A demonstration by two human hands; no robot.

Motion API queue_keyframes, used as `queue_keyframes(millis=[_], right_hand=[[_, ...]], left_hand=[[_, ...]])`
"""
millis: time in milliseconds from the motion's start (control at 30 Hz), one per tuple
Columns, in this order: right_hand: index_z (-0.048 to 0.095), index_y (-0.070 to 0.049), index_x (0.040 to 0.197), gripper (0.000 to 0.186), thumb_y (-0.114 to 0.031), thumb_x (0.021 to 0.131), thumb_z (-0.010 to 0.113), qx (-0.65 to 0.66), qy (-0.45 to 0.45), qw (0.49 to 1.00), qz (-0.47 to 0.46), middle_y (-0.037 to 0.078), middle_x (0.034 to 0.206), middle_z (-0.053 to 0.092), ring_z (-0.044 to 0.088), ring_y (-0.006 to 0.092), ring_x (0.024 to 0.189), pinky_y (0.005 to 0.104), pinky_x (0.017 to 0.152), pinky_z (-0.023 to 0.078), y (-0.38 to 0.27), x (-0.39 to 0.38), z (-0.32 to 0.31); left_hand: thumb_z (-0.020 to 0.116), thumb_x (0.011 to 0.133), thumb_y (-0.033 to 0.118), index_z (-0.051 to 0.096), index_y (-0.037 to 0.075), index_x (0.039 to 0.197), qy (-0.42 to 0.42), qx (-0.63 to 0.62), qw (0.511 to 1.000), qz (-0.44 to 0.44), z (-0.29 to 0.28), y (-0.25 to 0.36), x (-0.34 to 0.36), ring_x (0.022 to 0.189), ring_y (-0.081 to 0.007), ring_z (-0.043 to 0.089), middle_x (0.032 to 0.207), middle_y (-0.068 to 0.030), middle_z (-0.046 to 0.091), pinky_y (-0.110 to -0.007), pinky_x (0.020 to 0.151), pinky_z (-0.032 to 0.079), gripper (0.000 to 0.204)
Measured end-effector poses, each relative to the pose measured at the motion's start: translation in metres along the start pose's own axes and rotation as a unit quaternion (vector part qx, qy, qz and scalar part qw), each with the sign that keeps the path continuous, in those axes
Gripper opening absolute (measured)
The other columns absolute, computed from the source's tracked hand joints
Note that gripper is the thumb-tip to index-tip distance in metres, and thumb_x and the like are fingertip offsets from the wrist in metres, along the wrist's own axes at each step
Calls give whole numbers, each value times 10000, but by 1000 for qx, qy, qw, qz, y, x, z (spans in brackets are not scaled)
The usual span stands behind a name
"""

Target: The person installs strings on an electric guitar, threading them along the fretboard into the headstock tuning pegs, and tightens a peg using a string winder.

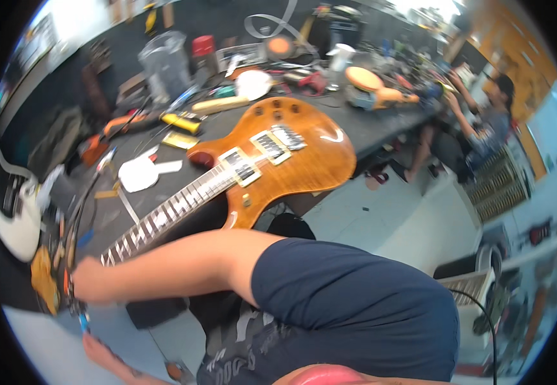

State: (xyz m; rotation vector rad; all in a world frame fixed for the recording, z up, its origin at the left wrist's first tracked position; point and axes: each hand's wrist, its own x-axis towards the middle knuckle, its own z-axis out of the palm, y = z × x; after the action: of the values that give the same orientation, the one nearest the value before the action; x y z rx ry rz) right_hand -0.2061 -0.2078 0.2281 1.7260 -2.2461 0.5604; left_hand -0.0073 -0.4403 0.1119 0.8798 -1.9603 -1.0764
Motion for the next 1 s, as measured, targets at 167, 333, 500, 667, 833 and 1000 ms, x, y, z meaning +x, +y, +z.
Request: queue_keyframes(millis=[167,333,500,667,833,1000], right_hand=[[799,-262,1121,357,-250,764,812,28,-80,996,31,106,1003,755,773,344,958,485,796,613,26,-19,-34],[746,-254,1373,397,-168,992,678,19,-76,997,-2,84,1186,714,742,312,1091,458,915,604,0,-19,-42],[735,-209,1396,431,-172,968,700,25,-93,995,-11,93,1334,726,729,320,1163,446,964,601,9,-22,-49],[761,-171,1353,387,-198,969,712,27,-75,997,-14,125,1303,747,720,333,1169,454,999,587,9,-21,-49],[754,-146,1344,396,-196,952,742,49,-104,993,11,134,1230,754,725,349,1133,474,972,579,4,-19,-60],[749,-126,1297,355,-172,944,758,43,-104,993,33,136,1188,771,729,364,1108,485,957,573,5,-17,-57]], left_hand=[[569,1121,306,683,135,918,-182,-20,982,-36,32,45,-27,588,-26,355,668,106,429,-254,507,270,289],[610,1103,299,773,33,1062,32,89,995,19,4,52,-46,634,-82,504,703,54,543,-292,578,399,315],[606,1102,271,763,2,1052,-132,180,975,-4,9,88,-52,627,-78,493,719,47,559,-291,576,394,316],[624,1092,223,746,-37,1042,-18,-109,993,-37,16,85,-53,587,-53,458,674,64,536,-297,538,348,292],[634,1087,239,755,-21,1030,-44,149,987,-43,10,76,-46,596,-58,447,658,59,524,-301,544,347,292],[656,1059,259,780,-11,1022,-71,-188,978,-59,10,85,-51,597,-50,454,674,46,546,-275,536,344,299]])
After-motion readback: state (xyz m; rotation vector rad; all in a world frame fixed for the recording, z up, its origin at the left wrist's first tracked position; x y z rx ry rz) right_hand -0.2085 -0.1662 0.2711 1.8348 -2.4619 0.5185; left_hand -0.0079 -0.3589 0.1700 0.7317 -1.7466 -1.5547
